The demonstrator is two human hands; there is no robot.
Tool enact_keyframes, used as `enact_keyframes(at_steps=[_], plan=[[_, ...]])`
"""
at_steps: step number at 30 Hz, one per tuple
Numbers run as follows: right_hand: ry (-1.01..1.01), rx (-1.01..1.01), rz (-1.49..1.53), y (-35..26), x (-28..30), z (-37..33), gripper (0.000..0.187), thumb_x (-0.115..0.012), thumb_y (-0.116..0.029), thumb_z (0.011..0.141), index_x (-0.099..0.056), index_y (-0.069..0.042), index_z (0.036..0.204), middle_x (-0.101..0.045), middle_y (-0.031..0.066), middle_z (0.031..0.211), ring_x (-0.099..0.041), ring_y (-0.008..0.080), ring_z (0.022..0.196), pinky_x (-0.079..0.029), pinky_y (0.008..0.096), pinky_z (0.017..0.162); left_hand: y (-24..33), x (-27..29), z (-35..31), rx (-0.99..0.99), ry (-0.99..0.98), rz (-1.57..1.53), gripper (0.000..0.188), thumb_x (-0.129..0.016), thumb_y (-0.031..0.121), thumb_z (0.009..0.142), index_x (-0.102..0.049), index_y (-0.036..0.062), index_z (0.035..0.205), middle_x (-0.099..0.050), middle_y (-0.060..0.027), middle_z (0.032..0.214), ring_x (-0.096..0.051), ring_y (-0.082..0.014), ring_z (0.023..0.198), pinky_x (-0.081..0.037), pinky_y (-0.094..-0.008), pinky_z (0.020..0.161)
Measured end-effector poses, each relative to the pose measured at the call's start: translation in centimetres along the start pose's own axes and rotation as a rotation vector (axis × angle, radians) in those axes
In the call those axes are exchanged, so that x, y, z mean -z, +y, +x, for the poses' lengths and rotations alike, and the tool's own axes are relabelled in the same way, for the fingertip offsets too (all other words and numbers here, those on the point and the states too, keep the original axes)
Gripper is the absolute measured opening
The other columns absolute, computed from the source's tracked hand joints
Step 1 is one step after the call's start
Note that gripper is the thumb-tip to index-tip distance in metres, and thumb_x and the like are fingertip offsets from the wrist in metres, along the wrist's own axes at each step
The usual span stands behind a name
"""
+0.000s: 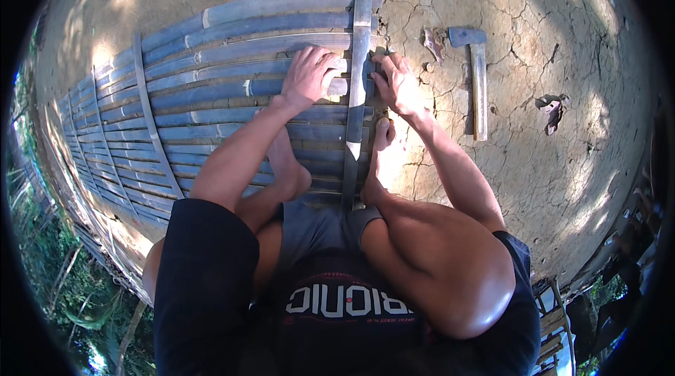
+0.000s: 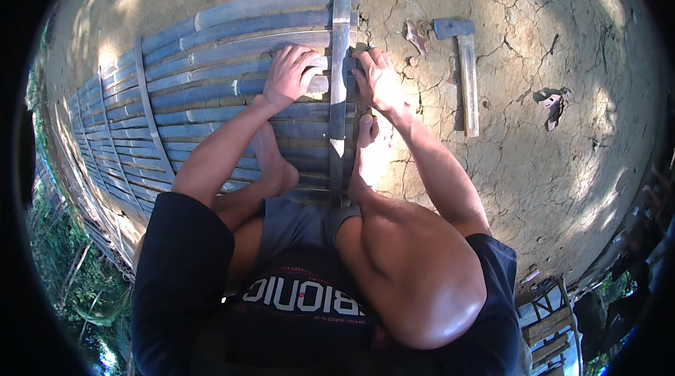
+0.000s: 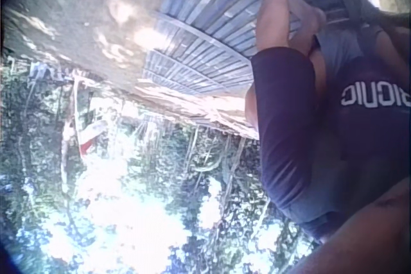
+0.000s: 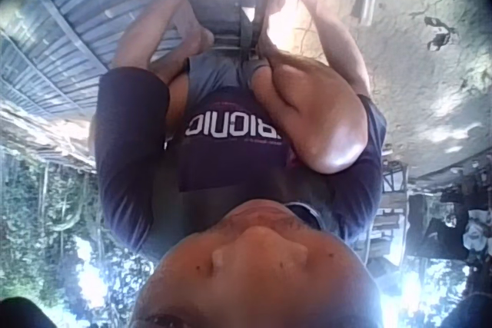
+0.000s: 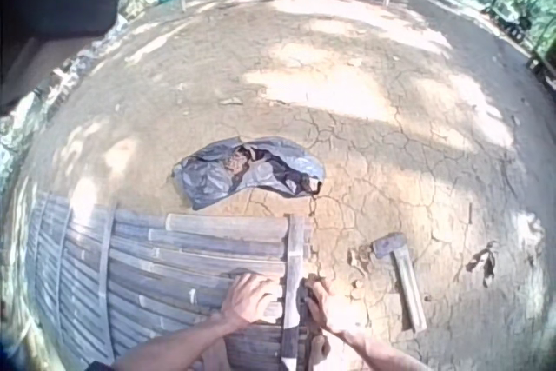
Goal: The person nails bamboo strips onto a wooden frame using an axe head as a hammer.
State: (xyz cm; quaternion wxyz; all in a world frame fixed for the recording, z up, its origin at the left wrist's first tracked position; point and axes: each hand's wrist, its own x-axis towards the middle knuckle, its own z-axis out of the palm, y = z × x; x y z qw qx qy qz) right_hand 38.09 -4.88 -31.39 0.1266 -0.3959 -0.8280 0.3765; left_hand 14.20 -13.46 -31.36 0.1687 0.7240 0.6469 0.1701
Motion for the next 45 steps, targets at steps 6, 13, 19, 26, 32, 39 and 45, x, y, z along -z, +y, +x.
enact_keyframes(at_steps=[6, 13, 19, 26, 32, 39, 45], plan=[[0.012, 0.041, -0.007, 0.4, -0.3, 0.0, 0.031, -0.068, -0.012, 0.091, -0.060, -0.008, 0.122, -0.059, 0.0145, 0.102, -0.059, 0.0355, 0.095, -0.051, 0.0455, 0.084, -0.2, 0.4, -0.1, 0.000, -0.052, -0.009, 0.033, -0.068, 0.020, 0.087, -0.065, 0.0088, 0.118, -0.061, -0.0072, 0.114, -0.056, -0.0286, 0.107, -0.043, -0.0427, 0.092], [0.018, 0.021, -0.049, 0.4, -0.3, 0.1, 0.032, -0.069, -0.013, 0.092, -0.060, -0.008, 0.122, -0.060, 0.0137, 0.102, -0.059, 0.0351, 0.097, -0.051, 0.0449, 0.087, 0.0, 0.2, 0.4, -0.009, -0.033, 0.037, 0.034, -0.068, 0.021, 0.088, -0.066, 0.0087, 0.119, -0.061, -0.0061, 0.114, -0.056, -0.0276, 0.107, -0.042, -0.0419, 0.091], [0.047, -0.042, 0.128, -0.7, 1.1, -1.2, 0.026, -0.068, -0.014, 0.093, -0.061, -0.007, 0.118, -0.059, 0.0119, 0.098, -0.063, 0.0273, 0.085, -0.055, 0.0379, 0.073, 0.1, 0.7, 0.1, 0.034, -0.082, 0.023, 0.037, -0.067, 0.021, 0.090, -0.063, 0.0050, 0.123, -0.061, -0.0092, 0.118, -0.055, -0.0289, 0.110, -0.043, -0.0413, 0.095], [-0.065, -0.319, 0.142, -1.8, -0.6, -4.4, 0.027, -0.071, -0.025, 0.093, -0.064, -0.003, 0.106, -0.067, 0.0132, 0.086, -0.066, 0.0251, 0.074, -0.053, 0.0364, 0.068, 1.8, 2.2, -2.7, -0.020, -0.197, -0.019, 0.040, -0.066, 0.021, 0.091, -0.060, 0.0048, 0.127, -0.060, -0.0111, 0.123, -0.054, -0.0306, 0.115, -0.042, -0.0436, 0.100], [-0.063, -0.299, 0.131, -1.9, -1.7, -4.2, 0.021, -0.069, -0.022, 0.094, -0.064, -0.002, 0.098, -0.066, 0.0150, 0.084, -0.065, 0.0296, 0.076, -0.052, 0.0393, 0.071, 1.5, 1.5, -3.6, -0.025, -0.170, -0.004, 0.043, -0.066, 0.019, 0.089, -0.059, 0.0042, 0.129, -0.059, -0.0117, 0.124, -0.054, -0.0305, 0.116, -0.042, -0.0437, 0.101], [-0.114, -0.283, 0.153, -2.1, -0.7, -3.9, 0.021, -0.066, -0.025, 0.095, -0.061, -0.005, 0.096, -0.067, 0.0164, 0.085, -0.067, 0.0356, 0.083, -0.053, 0.0460, 0.073, 1.3, 1.2, -3.6, -0.038, -0.176, -0.008, 0.044, -0.067, 0.017, 0.088, -0.059, 0.0028, 0.129, -0.060, -0.0122, 0.123, -0.054, -0.0304, 0.115, -0.042, -0.0432, 0.099], [-0.195, -0.373, 0.097, -2.5, -0.1, -3.4, 0.021, -0.066, -0.027, 0.096, -0.060, -0.007, 0.097, -0.067, 0.0169, 0.088, -0.067, 0.0363, 0.083, -0.053, 0.0469, 0.073, 1.5, 1.5, -3.0, -0.055, -0.195, -0.022, 0.044, -0.069, 0.017, 0.087, -0.059, 0.0024, 0.127, -0.060, -0.0120, 0.122, -0.054, -0.0307, 0.114, -0.042, -0.0437, 0.099]])
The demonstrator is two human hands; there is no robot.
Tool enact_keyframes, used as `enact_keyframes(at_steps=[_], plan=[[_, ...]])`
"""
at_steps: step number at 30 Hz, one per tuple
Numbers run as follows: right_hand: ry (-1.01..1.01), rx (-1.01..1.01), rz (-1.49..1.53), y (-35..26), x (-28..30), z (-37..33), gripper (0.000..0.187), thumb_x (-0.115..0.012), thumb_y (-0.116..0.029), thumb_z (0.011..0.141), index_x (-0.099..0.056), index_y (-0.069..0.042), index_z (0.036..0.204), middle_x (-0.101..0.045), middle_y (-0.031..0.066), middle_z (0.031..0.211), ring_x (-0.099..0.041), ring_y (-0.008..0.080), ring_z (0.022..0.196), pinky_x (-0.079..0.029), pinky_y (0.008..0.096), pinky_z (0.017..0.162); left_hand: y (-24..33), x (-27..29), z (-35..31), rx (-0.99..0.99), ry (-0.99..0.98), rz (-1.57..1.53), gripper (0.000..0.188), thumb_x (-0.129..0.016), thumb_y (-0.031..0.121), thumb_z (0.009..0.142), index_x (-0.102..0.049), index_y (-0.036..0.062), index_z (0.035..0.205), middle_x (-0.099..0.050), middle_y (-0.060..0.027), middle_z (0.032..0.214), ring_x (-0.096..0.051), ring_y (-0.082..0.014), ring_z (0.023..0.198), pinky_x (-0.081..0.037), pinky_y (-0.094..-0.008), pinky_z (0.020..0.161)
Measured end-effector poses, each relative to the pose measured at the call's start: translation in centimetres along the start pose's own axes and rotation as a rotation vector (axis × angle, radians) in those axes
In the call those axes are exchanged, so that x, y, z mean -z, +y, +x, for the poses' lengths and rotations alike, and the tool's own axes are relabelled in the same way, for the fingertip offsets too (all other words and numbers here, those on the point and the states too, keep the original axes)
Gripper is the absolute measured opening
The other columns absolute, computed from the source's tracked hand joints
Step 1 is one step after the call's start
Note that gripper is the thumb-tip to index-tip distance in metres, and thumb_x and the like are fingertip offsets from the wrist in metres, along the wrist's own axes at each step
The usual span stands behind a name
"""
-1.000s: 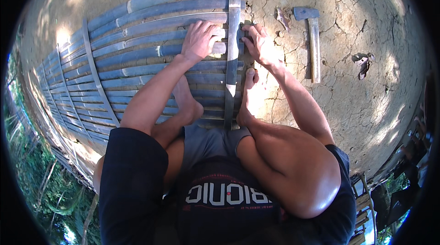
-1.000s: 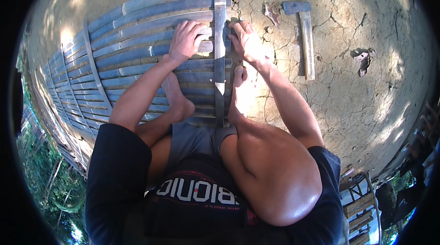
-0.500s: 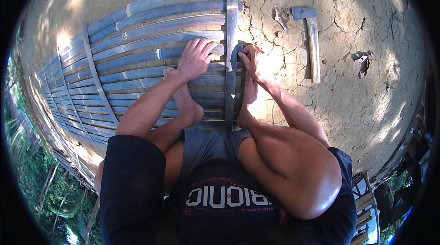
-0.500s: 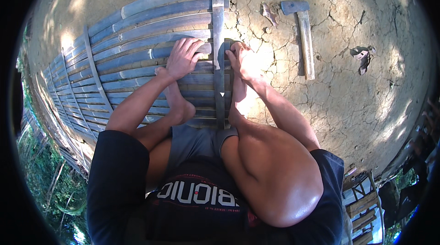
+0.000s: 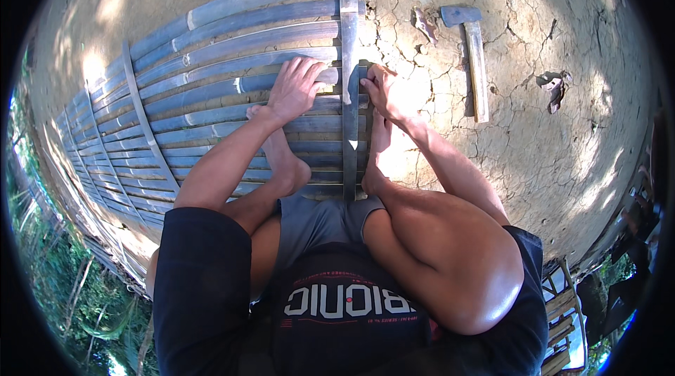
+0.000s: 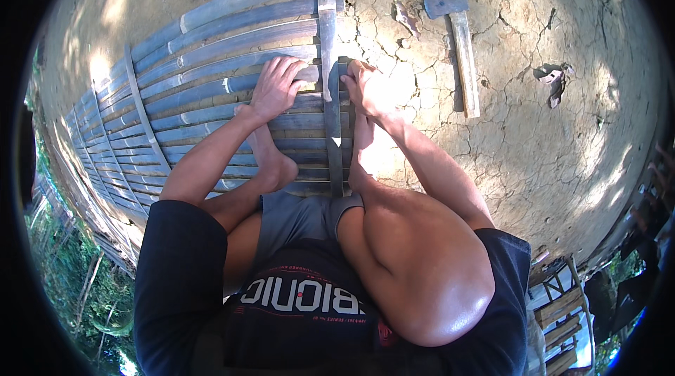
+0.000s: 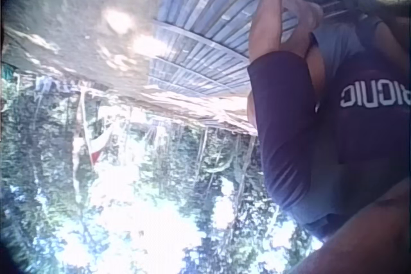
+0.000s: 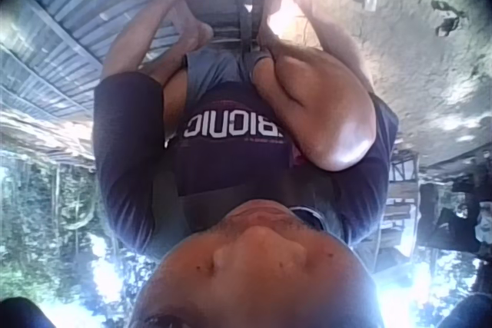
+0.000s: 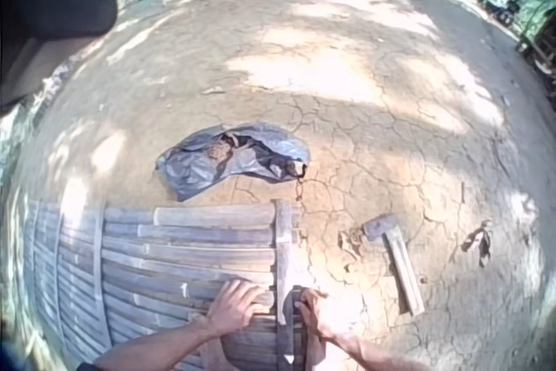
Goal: The person nails bamboo strips onto a wooden frame using an axe head as a hammer.
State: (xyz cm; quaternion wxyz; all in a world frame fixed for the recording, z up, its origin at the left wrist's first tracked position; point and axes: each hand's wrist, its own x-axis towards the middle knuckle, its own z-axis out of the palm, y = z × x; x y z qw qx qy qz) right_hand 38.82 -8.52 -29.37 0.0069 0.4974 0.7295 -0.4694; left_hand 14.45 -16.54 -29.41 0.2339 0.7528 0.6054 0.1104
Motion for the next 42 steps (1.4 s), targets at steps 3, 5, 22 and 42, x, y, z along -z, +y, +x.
enact_keyframes(at_steps=[3, 5, 22, 42], plan=[[-0.018, 0.004, -0.017, 0.1, -0.5, 0.4, 0.021, -0.066, -0.027, 0.096, -0.060, -0.007, 0.097, -0.068, 0.0170, 0.088, -0.068, 0.0363, 0.083, -0.054, 0.0464, 0.073, -0.1, 0.4, -0.3, 0.008, -0.001, 0.014, 0.045, -0.070, 0.016, 0.086, -0.058, 0.0021, 0.127, -0.060, -0.0120, 0.122, -0.054, -0.0309, 0.113, -0.042, -0.0437, 0.098], [-0.019, 0.012, -0.018, 0.3, -0.5, 0.4, 0.021, -0.066, -0.027, 0.095, -0.060, -0.007, 0.098, -0.068, 0.0170, 0.089, -0.068, 0.0361, 0.083, -0.054, 0.0462, 0.073, 0.0, 0.3, -0.2, 0.010, 0.004, 0.005, 0.045, -0.070, 0.015, 0.085, -0.058, 0.0019, 0.127, -0.060, -0.0120, 0.122, -0.054, -0.0311, 0.113, -0.042, -0.0437, 0.098], [-0.005, 0.018, 0.049, 0.5, 0.0, 0.0, 0.023, -0.066, -0.028, 0.095, -0.061, -0.006, 0.097, -0.067, 0.0158, 0.085, -0.068, 0.0331, 0.082, -0.053, 0.0452, 0.073, 0.0, 0.4, 0.0, 0.011, -0.013, -0.001, 0.042, -0.067, 0.019, 0.087, -0.061, 0.0052, 0.126, -0.060, -0.0111, 0.121, -0.054, -0.0304, 0.110, -0.042, -0.0424, 0.098], [0.045, 0.080, 0.055, 1.5, 0.5, -0.1, 0.020, -0.068, -0.022, 0.092, -0.061, -0.004, 0.096, -0.066, 0.0154, 0.081, -0.066, 0.0320, 0.073, -0.051, 0.0425, 0.065, 0.4, 0.5, 0.9, -0.018, 0.003, -0.022, 0.039, -0.066, 0.019, 0.086, -0.063, 0.0026, 0.122, -0.061, -0.0146, 0.121, -0.055, -0.0333, 0.112, -0.043, -0.0446, 0.100]])
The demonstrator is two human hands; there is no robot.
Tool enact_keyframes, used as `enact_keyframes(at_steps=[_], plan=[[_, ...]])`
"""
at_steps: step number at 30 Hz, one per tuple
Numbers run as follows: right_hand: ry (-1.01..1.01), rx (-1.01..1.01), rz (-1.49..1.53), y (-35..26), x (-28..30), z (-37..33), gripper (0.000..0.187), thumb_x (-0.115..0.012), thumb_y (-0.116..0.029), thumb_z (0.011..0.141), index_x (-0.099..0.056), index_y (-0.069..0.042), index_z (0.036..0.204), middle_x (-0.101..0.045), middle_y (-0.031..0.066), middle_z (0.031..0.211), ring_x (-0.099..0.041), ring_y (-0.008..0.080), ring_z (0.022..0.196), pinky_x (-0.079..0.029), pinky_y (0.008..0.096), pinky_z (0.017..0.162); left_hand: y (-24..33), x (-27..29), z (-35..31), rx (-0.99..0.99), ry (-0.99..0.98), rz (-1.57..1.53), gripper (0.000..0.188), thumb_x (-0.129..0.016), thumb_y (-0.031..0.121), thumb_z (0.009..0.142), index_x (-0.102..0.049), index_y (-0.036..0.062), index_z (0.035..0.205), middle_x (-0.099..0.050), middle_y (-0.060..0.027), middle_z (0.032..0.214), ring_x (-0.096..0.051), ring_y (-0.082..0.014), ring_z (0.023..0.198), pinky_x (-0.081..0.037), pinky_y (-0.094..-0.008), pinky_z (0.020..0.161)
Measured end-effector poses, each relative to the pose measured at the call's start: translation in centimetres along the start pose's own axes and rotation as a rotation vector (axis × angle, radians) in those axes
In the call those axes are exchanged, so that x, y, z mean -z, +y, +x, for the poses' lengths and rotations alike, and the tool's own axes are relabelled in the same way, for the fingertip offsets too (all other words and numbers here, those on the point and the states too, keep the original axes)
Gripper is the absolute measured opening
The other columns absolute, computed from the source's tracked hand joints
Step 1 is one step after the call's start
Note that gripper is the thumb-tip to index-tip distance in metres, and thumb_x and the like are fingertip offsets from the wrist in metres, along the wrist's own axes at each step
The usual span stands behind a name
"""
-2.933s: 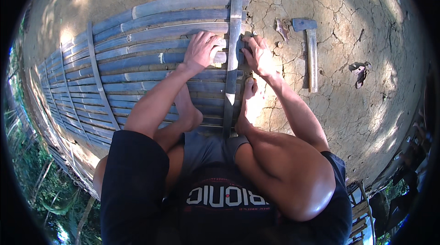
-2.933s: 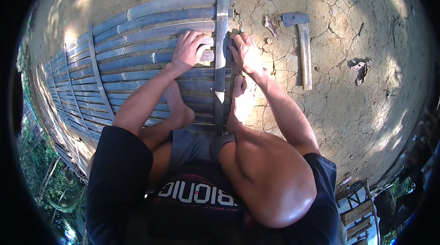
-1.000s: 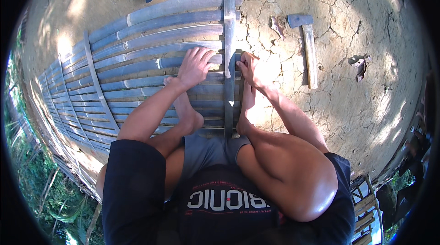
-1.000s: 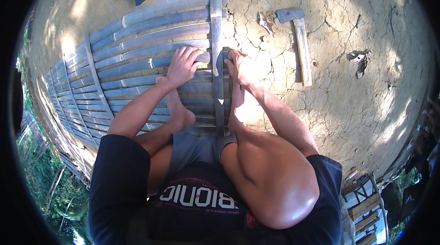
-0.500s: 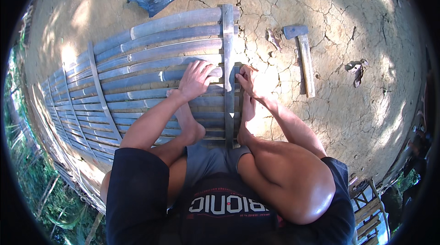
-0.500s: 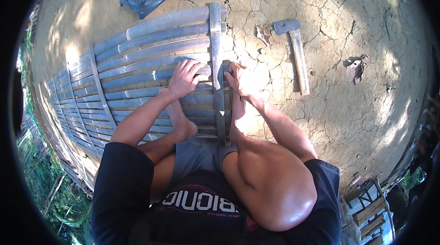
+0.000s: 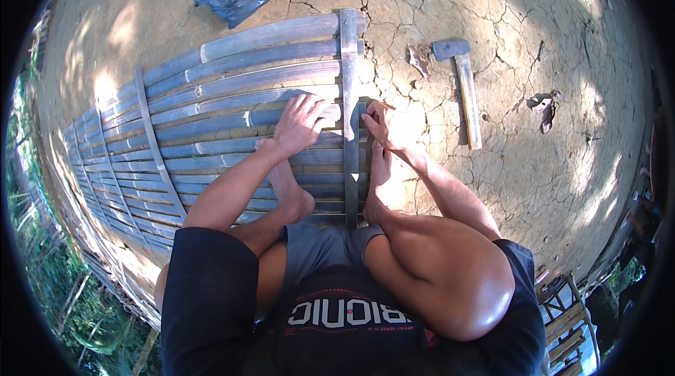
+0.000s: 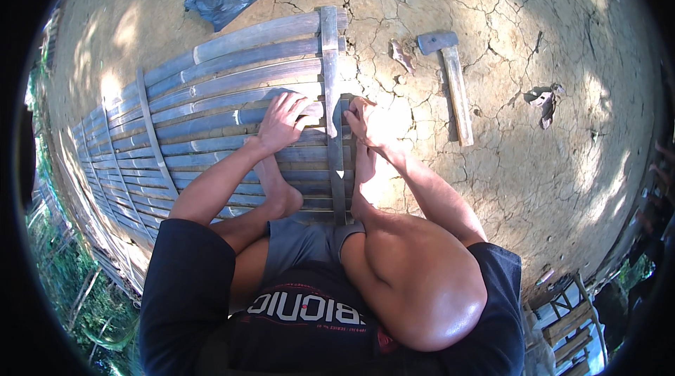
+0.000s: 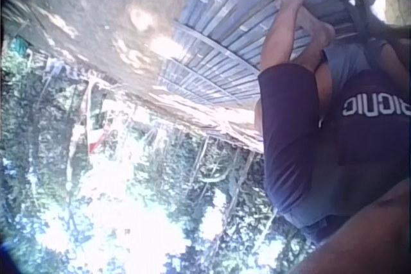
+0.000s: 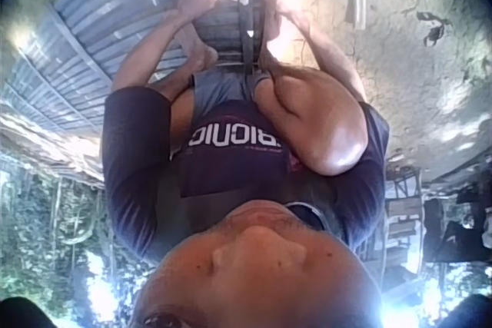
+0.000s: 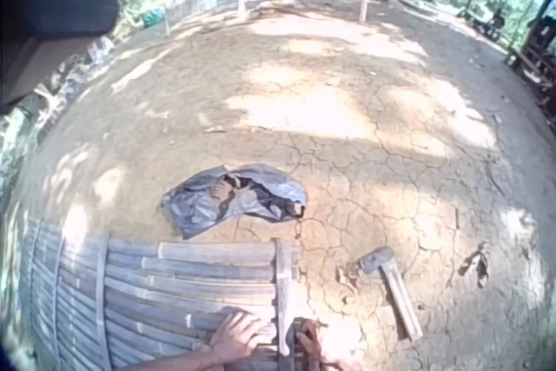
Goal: The person nails bamboo strips onto a wooden frame using an axe head as a hammer.
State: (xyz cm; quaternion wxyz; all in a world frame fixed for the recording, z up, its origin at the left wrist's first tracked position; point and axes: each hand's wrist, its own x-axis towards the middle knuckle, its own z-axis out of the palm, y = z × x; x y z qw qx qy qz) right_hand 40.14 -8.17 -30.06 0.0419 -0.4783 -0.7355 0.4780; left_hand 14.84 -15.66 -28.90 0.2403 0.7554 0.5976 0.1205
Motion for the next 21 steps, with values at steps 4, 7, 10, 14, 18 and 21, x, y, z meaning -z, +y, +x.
enact_keyframes(at_steps=[4, 7, 10, 14, 18, 21], plan=[[-0.018, 0.065, 0.028, -0.6, -1.0, 0.6, 0.020, -0.066, -0.021, 0.093, -0.060, -0.003, 0.096, -0.065, 0.0165, 0.081, -0.066, 0.0318, 0.073, -0.051, 0.0427, 0.065, -0.5, 0.3, -1.6, 0.038, 0.021, 0.034, 0.039, -0.065, 0.019, 0.087, -0.063, 0.0027, 0.122, -0.061, -0.0143, 0.121, -0.055, -0.0330, 0.112, -0.043, -0.0442, 0.100], [-0.017, 0.065, 0.009, -1.1, 0.0, 0.1, 0.020, -0.066, -0.021, 0.093, -0.060, -0.002, 0.096, -0.065, 0.0172, 0.082, -0.065, 0.0318, 0.072, -0.050, 0.0425, 0.066, -0.3, 0.3, -1.1, 0.043, 0.017, -0.008, 0.036, -0.063, 0.019, 0.088, -0.064, 0.0032, 0.120, -0.062, -0.0133, 0.122, -0.055, -0.0319, 0.112, -0.042, -0.0434, 0.099], [-0.010, 0.047, -0.006, -1.0, 0.9, -0.4, 0.021, -0.066, -0.021, 0.094, -0.060, -0.001, 0.097, -0.065, 0.0177, 0.082, -0.065, 0.0320, 0.072, -0.050, 0.0422, 0.066, 0.0, 0.0, -0.3, 0.003, 0.015, -0.021, 0.034, -0.062, 0.019, 0.089, -0.065, 0.0037, 0.119, -0.062, -0.0124, 0.122, -0.055, -0.0309, 0.112, -0.042, -0.0430, 0.099], [-0.010, 0.098, 0.064, -0.6, -1.1, 0.4, 0.022, -0.066, -0.023, 0.093, -0.061, -0.001, 0.096, -0.066, 0.0172, 0.082, -0.064, 0.0322, 0.070, -0.050, 0.0425, 0.066, -0.4, 0.9, -1.7, 0.048, 0.000, -0.018, 0.036, -0.064, 0.019, 0.089, -0.064, 0.0038, 0.121, -0.061, -0.0133, 0.121, -0.057, -0.0323, 0.112, -0.044, -0.0443, 0.100], [-0.055, 0.048, -0.084, -2.2, 1.0, 0.3, 0.023, -0.066, -0.028, 0.094, -0.064, -0.005, 0.096, -0.067, 0.0156, 0.077, -0.066, 0.0313, 0.071, -0.051, 0.0427, 0.066, -1.3, 3.1, -0.2, 0.048, -0.014, -0.104, 0.032, -0.063, 0.021, 0.092, -0.064, 0.0039, 0.119, -0.061, -0.0139, 0.120, -0.058, -0.0330, 0.112, -0.047, -0.0445, 0.098], [-0.024, -0.012, -0.025, 0.7, -0.2, 0.1, 0.023, -0.066, -0.028, 0.094, -0.065, -0.005, 0.095, -0.067, 0.0160, 0.075, -0.067, 0.0311, 0.068, -0.052, 0.0429, 0.064, -4.4, 4.9, 3.6, -0.048, 0.104, -0.010, 0.026, -0.064, 0.019, 0.094, -0.066, 0.0040, 0.115, -0.062, -0.0140, 0.114, -0.060, -0.0312, 0.106, -0.049, -0.0431, 0.093]])
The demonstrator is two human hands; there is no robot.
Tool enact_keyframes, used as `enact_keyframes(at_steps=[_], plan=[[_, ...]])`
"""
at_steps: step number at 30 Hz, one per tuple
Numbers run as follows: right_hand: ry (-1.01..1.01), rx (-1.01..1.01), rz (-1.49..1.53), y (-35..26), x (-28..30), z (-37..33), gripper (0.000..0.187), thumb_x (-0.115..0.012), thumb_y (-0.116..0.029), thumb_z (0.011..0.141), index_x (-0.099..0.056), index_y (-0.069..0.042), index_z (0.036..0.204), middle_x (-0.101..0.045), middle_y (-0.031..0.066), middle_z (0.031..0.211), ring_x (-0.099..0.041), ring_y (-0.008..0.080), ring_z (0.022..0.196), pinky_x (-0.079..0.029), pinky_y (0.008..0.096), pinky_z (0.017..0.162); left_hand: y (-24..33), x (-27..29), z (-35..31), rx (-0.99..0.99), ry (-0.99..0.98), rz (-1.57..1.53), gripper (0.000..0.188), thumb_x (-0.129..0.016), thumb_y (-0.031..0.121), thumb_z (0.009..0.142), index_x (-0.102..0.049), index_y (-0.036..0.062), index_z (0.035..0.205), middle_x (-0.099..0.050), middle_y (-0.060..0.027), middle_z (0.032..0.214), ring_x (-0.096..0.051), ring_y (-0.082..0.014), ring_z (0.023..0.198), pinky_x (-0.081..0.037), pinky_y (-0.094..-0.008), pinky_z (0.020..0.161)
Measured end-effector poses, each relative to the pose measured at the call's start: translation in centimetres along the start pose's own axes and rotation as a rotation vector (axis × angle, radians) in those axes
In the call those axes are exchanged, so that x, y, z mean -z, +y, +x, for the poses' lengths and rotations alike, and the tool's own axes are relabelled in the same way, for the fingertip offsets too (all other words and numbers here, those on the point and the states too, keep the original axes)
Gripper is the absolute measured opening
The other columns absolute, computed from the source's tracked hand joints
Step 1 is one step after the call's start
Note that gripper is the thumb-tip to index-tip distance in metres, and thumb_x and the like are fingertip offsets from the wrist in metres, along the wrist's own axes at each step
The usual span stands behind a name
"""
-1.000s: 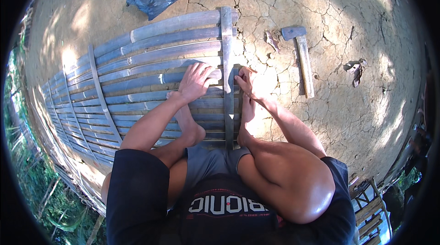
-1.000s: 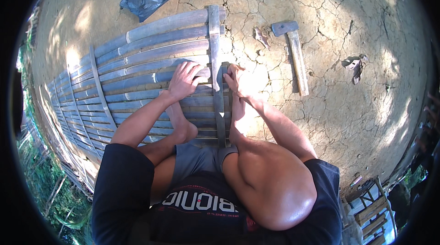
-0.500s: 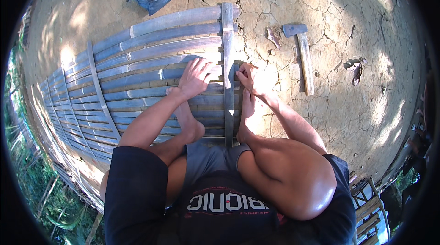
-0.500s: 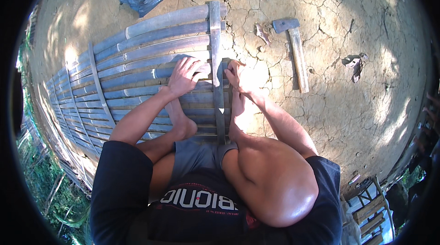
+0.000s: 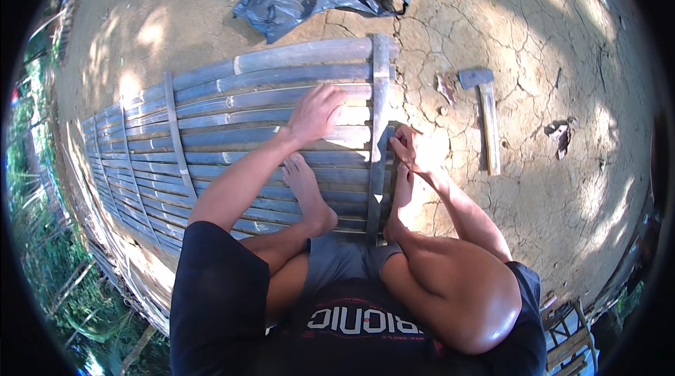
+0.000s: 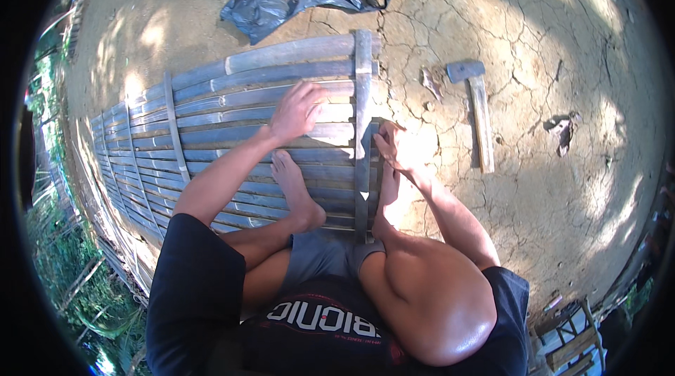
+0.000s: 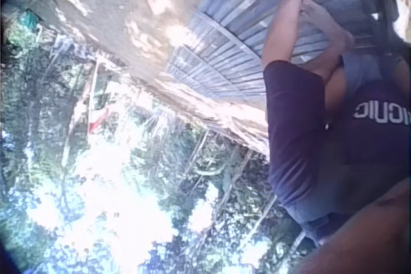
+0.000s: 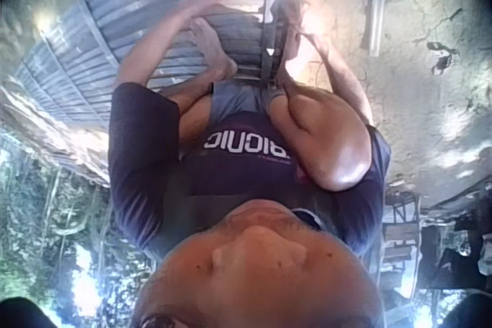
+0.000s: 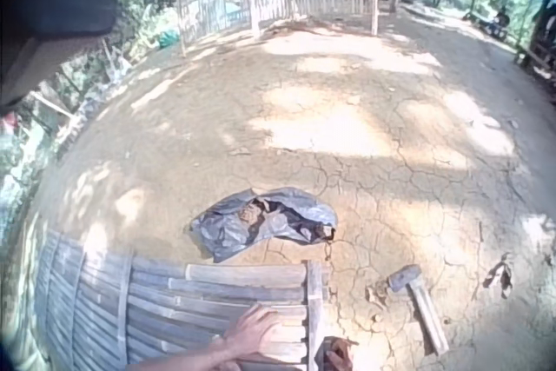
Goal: The person nails bamboo strips onto a wooden frame using an axe head as a hammer.
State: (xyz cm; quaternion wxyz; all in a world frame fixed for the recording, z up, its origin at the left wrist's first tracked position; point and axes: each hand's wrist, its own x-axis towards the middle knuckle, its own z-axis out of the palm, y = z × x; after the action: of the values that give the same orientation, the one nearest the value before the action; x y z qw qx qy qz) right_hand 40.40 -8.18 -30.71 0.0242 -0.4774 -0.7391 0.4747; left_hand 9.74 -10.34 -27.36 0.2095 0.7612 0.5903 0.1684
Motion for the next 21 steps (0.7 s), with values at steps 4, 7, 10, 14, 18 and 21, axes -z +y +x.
enact_keyframes(at_steps=[4, 7, 10, 14, 18, 21], plan=[[-0.048, -0.049, 0.075, 0.0, -0.5, 0.7, 0.024, -0.065, -0.029, 0.095, -0.066, -0.005, 0.096, -0.069, 0.0172, 0.076, -0.069, 0.0323, 0.067, -0.054, 0.0430, 0.063, -4.6, 5.7, 6.7, 0.047, 0.346, 0.098, 0.017, -0.066, 0.015, 0.093, -0.068, 0.0033, 0.105, -0.064, -0.0117, 0.097, -0.061, -0.0299, 0.094, -0.051, -0.0415, 0.086], [-0.054, -0.032, 0.047, -1.5, 0.4, 0.6, 0.023, -0.065, -0.027, 0.095, -0.067, -0.004, 0.097, -0.070, 0.0176, 0.079, -0.070, 0.0330, 0.071, -0.055, 0.0426, 0.066, -9.4, 8.2, 11.3, 0.353, 0.421, 0.035, 0.015, -0.066, 0.012, 0.090, -0.072, 0.0060, 0.102, -0.068, -0.0120, 0.099, -0.065, -0.0336, 0.097, -0.052, -0.0417, 0.086], [-0.033, -0.041, 0.085, -1.6, 0.9, 0.6, 0.020, -0.064, -0.024, 0.096, -0.067, -0.004, 0.096, -0.070, 0.0174, 0.080, -0.070, 0.0330, 0.072, -0.055, 0.0417, 0.067, -12.9, 8.6, 15.0, 0.560, 0.285, -0.046, 0.015, -0.067, 0.011, 0.088, -0.074, 0.0087, 0.101, -0.069, -0.0124, 0.103, -0.066, -0.0353, 0.102, -0.053, -0.0420, 0.087], [0.008, -0.042, 0.140, -2.5, 1.0, 0.6, 0.020, -0.064, -0.023, 0.095, -0.067, -0.003, 0.094, -0.069, 0.0174, 0.078, -0.070, 0.0327, 0.070, -0.054, 0.0411, 0.066, -15.6, 7.5, 16.4, 0.398, 0.178, 0.091, 0.020, -0.066, 0.009, 0.088, -0.076, 0.0095, 0.105, -0.069, -0.0134, 0.107, -0.067, -0.0356, 0.103, -0.054, -0.0432, 0.089], [0.000, -0.057, 0.125, -2.3, 1.1, 1.3, 0.021, -0.064, -0.023, 0.094, -0.067, -0.003, 0.093, -0.068, 0.0171, 0.076, -0.069, 0.0324, 0.069, -0.054, 0.0411, 0.066, -16.5, 6.4, 16.9, 0.226, 0.126, 0.227, 0.022, -0.065, 0.003, 0.086, -0.075, 0.0057, 0.106, -0.069, -0.0138, 0.106, -0.066, -0.0353, 0.103, -0.054, -0.0437, 0.091], [0.016, -0.108, 0.124, -1.8, 1.0, 0.7, 0.021, -0.066, -0.024, 0.093, -0.067, -0.003, 0.091, -0.065, 0.0134, 0.072, -0.065, 0.0255, 0.064, -0.051, 0.0384, 0.062, -17.4, 5.7, 17.3, 0.097, 0.108, 0.304, 0.023, -0.057, 0.006, 0.092, -0.074, 0.0085, 0.108, -0.068, -0.0112, 0.108, -0.066, -0.0320, 0.106, -0.055, -0.0430, 0.092]])
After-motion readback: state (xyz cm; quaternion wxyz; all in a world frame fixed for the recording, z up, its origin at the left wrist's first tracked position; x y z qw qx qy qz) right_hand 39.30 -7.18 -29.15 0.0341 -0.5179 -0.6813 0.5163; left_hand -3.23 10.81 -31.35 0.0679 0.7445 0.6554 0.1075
